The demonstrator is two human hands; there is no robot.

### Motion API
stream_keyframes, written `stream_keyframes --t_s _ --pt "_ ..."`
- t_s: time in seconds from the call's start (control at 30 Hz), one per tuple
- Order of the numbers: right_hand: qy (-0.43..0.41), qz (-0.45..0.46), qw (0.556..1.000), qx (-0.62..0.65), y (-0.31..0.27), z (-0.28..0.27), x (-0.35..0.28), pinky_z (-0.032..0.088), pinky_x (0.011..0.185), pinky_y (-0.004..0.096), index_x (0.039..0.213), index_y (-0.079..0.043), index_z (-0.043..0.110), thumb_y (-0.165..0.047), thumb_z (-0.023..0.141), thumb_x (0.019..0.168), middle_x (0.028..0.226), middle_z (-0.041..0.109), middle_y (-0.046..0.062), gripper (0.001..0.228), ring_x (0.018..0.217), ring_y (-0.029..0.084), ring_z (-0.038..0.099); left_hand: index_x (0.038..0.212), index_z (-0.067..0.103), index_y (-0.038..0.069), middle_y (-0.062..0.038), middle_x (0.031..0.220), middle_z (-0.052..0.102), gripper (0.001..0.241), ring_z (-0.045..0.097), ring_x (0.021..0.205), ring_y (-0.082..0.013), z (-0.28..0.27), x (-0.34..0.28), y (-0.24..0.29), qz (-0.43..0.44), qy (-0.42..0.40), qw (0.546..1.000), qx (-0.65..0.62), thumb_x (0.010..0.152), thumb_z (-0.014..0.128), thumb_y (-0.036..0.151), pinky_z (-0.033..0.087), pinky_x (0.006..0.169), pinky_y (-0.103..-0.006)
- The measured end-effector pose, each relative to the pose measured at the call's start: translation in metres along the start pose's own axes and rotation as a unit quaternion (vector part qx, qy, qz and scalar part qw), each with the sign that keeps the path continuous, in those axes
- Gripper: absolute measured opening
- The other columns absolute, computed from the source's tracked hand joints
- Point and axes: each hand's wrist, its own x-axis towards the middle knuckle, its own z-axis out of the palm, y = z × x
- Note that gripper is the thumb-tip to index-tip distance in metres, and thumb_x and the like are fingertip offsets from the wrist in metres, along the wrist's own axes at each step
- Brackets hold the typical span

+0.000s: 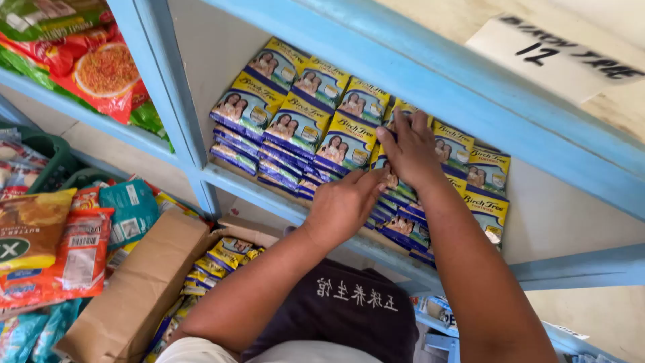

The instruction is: Stocking milk powder sachets onto a shelf from a cardboard box.

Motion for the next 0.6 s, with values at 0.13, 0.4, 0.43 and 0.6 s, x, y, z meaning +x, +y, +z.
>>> stream_keyframes --t_s 0.13,0.4,0.43,0.6 --pt "-0.025 0.023 0.999 0.001 0.006 0.006 0.005 0.025 0.118 0.051 0.157 -0.006 0.034 -0.064 0.037 0.102 0.146 0.036 0.023 0.08 0.142 0.041 0.033 0.126 0.067 0.013 -0.01 0.094 0.071 0.026 0.07 0.076 -0.0349 -0.019 -0.027 -0.009 0.03 0.007 0.998 -0.053 0.1 0.064 0.017 0.055 0.063 -0.0451" --pt "-0.111 0.108 0.986 -0.061 -0.043 -0.026 -0.001 0.02 0.12 0.057 0.162 -0.016 0.027 -0.068 0.036 0.095 0.158 0.026 0.017 0.085 0.147 0.045 0.021 0.121 0.07 0.009 -0.016 0.11 0.073 0.022 0.072 0.095 -0.0374 -0.055 -0.127 -0.068 -0.072 0.006 0.995 -0.071 0.1 0.063 0.012 0.058 0.08 -0.042" --pt "-0.117 0.107 0.986 -0.059 -0.036 -0.023 0.0 0.02 0.12 0.057 0.162 -0.016 0.027 -0.068 0.036 0.095 0.158 0.026 0.017 0.085 0.147 0.045 0.021 0.121 0.07 0.009 -0.016 0.11 0.073 0.022 0.072 0.095 -0.0374 -0.057 -0.15 -0.086 -0.078 0.005 0.995 -0.069 0.1 0.063 0.012 0.058 0.08 -0.042" --pt "-0.08 0.039 0.995 -0.04 -0.02 -0.021 0.004 0.026 0.116 0.056 0.162 -0.013 0.029 -0.066 0.043 0.1 0.158 0.022 0.027 0.083 0.142 0.051 0.029 0.123 0.072 0.01 -0.005 0.072 0.062 0.027 0.054 0.053 -0.0129 -0.08 -0.261 -0.147 -0.455 -0.035 0.864 -0.212 0.102 0.058 0.02 0.045 0.05 -0.0276"
